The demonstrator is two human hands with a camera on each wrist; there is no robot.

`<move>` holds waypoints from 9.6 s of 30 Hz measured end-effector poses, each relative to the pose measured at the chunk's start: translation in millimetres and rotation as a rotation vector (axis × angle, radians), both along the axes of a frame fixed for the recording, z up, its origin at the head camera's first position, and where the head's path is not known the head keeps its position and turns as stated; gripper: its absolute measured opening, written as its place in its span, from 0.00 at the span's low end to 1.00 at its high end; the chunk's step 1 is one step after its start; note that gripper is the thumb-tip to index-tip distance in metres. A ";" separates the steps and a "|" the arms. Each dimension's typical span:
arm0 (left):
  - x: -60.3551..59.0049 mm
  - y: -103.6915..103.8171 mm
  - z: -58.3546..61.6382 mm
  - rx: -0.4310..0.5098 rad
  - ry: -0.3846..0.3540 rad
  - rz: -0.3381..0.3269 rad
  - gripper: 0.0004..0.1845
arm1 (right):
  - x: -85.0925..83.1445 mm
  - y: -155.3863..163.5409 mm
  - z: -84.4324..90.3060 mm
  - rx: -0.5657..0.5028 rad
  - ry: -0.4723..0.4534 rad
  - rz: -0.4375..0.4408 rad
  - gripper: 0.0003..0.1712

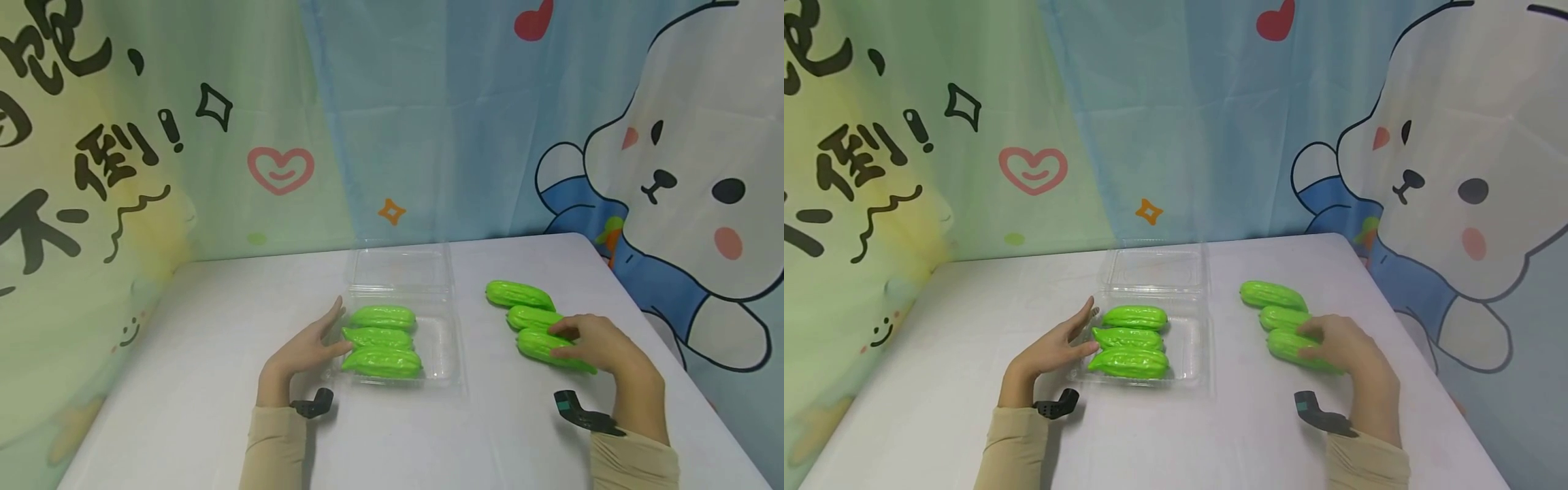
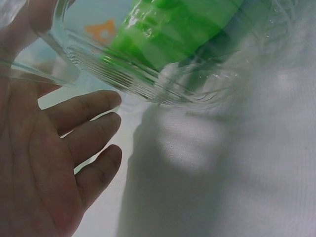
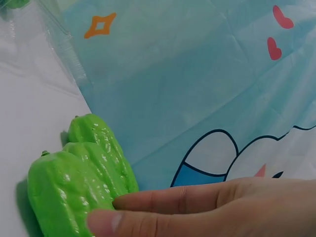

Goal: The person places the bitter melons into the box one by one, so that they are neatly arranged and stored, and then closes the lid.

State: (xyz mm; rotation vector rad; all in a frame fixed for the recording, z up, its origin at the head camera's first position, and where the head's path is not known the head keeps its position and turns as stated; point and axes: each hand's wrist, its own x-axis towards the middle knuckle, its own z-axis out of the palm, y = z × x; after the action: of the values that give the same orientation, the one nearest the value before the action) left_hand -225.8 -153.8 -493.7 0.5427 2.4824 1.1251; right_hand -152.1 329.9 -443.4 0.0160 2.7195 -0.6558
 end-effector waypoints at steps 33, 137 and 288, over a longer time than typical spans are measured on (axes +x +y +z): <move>-0.2 -0.6 0.1 0.009 0.000 0.006 0.53 | -1.3 -24.8 0.0 0.102 -0.010 0.026 0.35; -1.3 -0.2 -1.5 -0.017 0.027 -0.007 0.54 | -17.4 -209.4 2.7 0.082 0.286 -0.075 0.31; 2.0 4.0 1.8 -0.017 0.030 -0.011 0.53 | -7.6 48.0 -67.3 -0.283 0.196 -0.151 0.45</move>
State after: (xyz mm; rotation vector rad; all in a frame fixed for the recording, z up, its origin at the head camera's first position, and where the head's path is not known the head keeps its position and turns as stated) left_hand -223.7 -149.9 -491.8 0.5715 2.5088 1.0981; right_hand -159.7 377.9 -510.7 0.0938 2.8018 -1.1369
